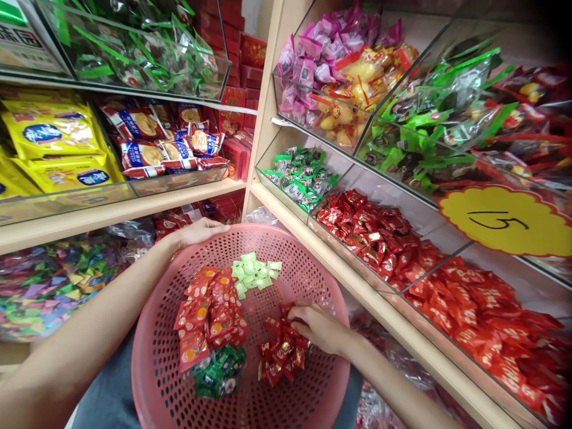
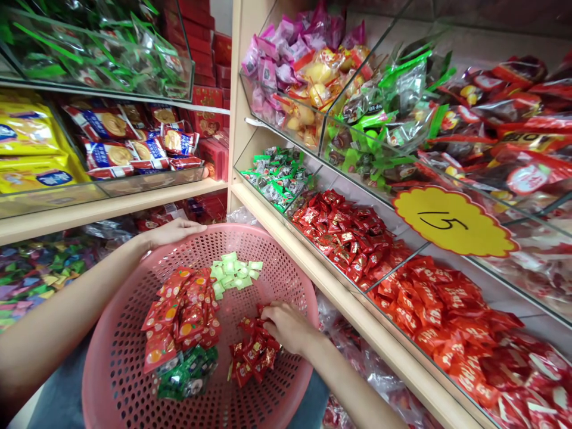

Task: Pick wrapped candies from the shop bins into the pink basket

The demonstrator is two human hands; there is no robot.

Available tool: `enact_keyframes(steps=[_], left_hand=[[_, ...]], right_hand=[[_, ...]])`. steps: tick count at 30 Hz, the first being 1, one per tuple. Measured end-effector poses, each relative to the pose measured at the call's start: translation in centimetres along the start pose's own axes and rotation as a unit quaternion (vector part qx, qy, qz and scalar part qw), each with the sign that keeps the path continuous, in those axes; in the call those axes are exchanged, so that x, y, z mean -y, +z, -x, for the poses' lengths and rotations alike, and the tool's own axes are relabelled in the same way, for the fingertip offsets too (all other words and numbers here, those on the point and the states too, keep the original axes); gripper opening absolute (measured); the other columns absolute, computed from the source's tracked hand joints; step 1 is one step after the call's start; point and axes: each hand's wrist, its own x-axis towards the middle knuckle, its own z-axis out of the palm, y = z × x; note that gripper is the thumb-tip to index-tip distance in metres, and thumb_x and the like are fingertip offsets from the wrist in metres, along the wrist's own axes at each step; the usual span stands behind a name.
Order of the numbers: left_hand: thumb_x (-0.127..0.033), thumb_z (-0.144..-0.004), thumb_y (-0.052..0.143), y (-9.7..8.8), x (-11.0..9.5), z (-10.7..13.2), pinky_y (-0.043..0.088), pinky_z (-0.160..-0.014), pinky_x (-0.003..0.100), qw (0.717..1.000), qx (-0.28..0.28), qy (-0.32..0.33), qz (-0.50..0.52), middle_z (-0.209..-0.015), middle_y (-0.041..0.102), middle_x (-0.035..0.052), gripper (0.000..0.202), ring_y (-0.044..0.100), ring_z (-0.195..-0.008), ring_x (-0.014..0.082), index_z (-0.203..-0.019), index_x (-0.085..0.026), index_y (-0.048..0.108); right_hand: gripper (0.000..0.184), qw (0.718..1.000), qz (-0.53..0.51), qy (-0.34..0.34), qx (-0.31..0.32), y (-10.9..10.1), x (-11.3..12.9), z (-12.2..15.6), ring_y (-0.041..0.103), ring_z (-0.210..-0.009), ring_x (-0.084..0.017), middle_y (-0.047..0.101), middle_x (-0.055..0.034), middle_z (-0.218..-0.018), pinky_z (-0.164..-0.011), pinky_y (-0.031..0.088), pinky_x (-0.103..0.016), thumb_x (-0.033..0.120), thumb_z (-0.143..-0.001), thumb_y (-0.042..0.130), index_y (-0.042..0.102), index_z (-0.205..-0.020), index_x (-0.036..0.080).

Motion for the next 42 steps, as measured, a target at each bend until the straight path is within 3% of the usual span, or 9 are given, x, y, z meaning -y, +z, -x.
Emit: enact_keyframes(steps=[10,16,19,21,25,28,32,37,42], left_hand=[[-0.062,-0.067,0.051,0.0,-0.1,0.1,0.048,-0.077,0.026,1.0,0.008,-0.008,-0.002,-0.094,0.07,0.0014,0.053,0.062,-0.087,0.0194,-0.096,-0.02,0.068],[-0.061,-0.066,0.053,0.0,0.1,-0.1,0.049,-0.075,0.027,1.0,0.005,0.006,0.011,-0.089,0.07,0.0014,0.05,0.062,-0.083,0.0199,-0.092,-0.021,0.068],[-0.059,-0.066,0.055,0.0,-0.1,0.1,0.048,-0.077,0.027,1.0,0.008,0.006,0.025,-0.09,0.07,0.0011,0.048,0.062,-0.084,0.0198,-0.092,-0.021,0.068],[-0.059,-0.066,0.055,0.0,-0.1,0.2,0.047,-0.079,0.027,0.999,0.01,0.009,0.035,-0.091,0.07,0.0012,0.048,0.062,-0.085,0.02,-0.092,-0.022,0.069],[-0.059,-0.067,0.054,-0.1,0.1,0.1,0.048,-0.078,0.028,0.999,0.012,0.006,0.041,-0.09,0.07,0.0027,0.048,0.063,-0.085,0.021,-0.093,-0.021,0.068],[-0.058,-0.067,0.054,-0.2,0.3,0.0,0.048,-0.08,0.029,0.999,0.013,0.013,0.045,-0.092,0.07,0.0033,0.049,0.063,-0.086,0.0214,-0.095,-0.02,0.068],[-0.059,-0.068,0.054,0.0,0.1,0.1,0.047,-0.081,0.029,0.998,0.018,0.011,0.051,-0.094,0.07,0.0038,0.05,0.063,-0.087,0.0218,-0.096,-0.019,0.067],[-0.061,-0.067,0.052,0.2,-0.3,0.2,0.046,-0.08,0.029,0.999,0.02,-0.001,0.039,-0.095,0.069,0.0042,0.056,0.062,-0.087,0.0217,-0.099,-0.017,0.066],[-0.063,-0.066,0.052,0.1,-0.2,0.2,0.047,-0.076,0.029,1.0,0.012,0.005,0.028,-0.092,0.07,0.0045,0.057,0.061,-0.085,0.022,-0.096,-0.017,0.067]], right_hand=[[0.015,0.999,0.035,0.024,-0.014,-0.9,1.0,0.4,0.057,-0.085,-0.017,0.062,-0.0044,-0.088,-0.074,0.04,-0.027,0.024,-0.084,0.045,0.058,-0.087,0.02],[0.023,0.98,-0.002,-0.024,-0.198,-9.3,3.2,1.3,0.058,-0.083,-0.015,0.064,-0.002,-0.09,-0.076,0.043,-0.027,0.026,-0.088,0.037,0.06,-0.093,0.022],[0.023,0.945,0.038,0.0,-0.326,-13.8,1.6,1.4,0.058,-0.076,-0.015,0.064,-0.002,-0.085,-0.072,0.044,-0.027,0.026,-0.086,0.039,0.06,-0.092,0.021],[0.024,0.927,0.094,0.034,-0.363,-15.6,-0.6,1.3,0.058,-0.078,-0.016,0.064,-0.003,-0.087,-0.074,0.043,-0.028,0.018,-0.082,0.041,0.06,-0.095,0.019],[0.05,0.944,0.206,0.058,-0.25,-16.3,-4.9,0.7,0.053,-0.096,-0.018,0.06,-0.0059,-0.104,-0.083,0.04,-0.03,-0.002,-0.064,0.038,0.06,-0.104,0.019],[0.046,0.946,0.241,0.066,-0.207,-16.3,-6.0,0.5,0.052,-0.093,-0.018,0.06,-0.0061,-0.101,-0.082,0.039,-0.03,-0.001,-0.064,0.04,0.062,-0.098,0.019],[0.023,0.947,0.21,0.077,-0.229,-17.4,-5.9,0.2,0.054,-0.078,-0.016,0.06,-0.0047,-0.087,-0.071,0.041,-0.026,0.015,-0.073,0.05,0.062,-0.093,0.019],[0.035,0.925,0.185,0.12,-0.309,-18.0,-5.2,-2.0,0.055,-0.079,-0.016,0.058,-0.007,-0.096,-0.07,0.04,-0.025,0.023,-0.075,0.054,0.053,-0.109,0.017],[0.024,0.913,0.193,0.189,-0.304,-17.3,-4.5,-5.0,0.056,-0.085,-0.018,0.056,-0.0091,-0.1,-0.071,0.039,-0.026,0.019,-0.075,0.053,0.055,-0.099,0.018]])
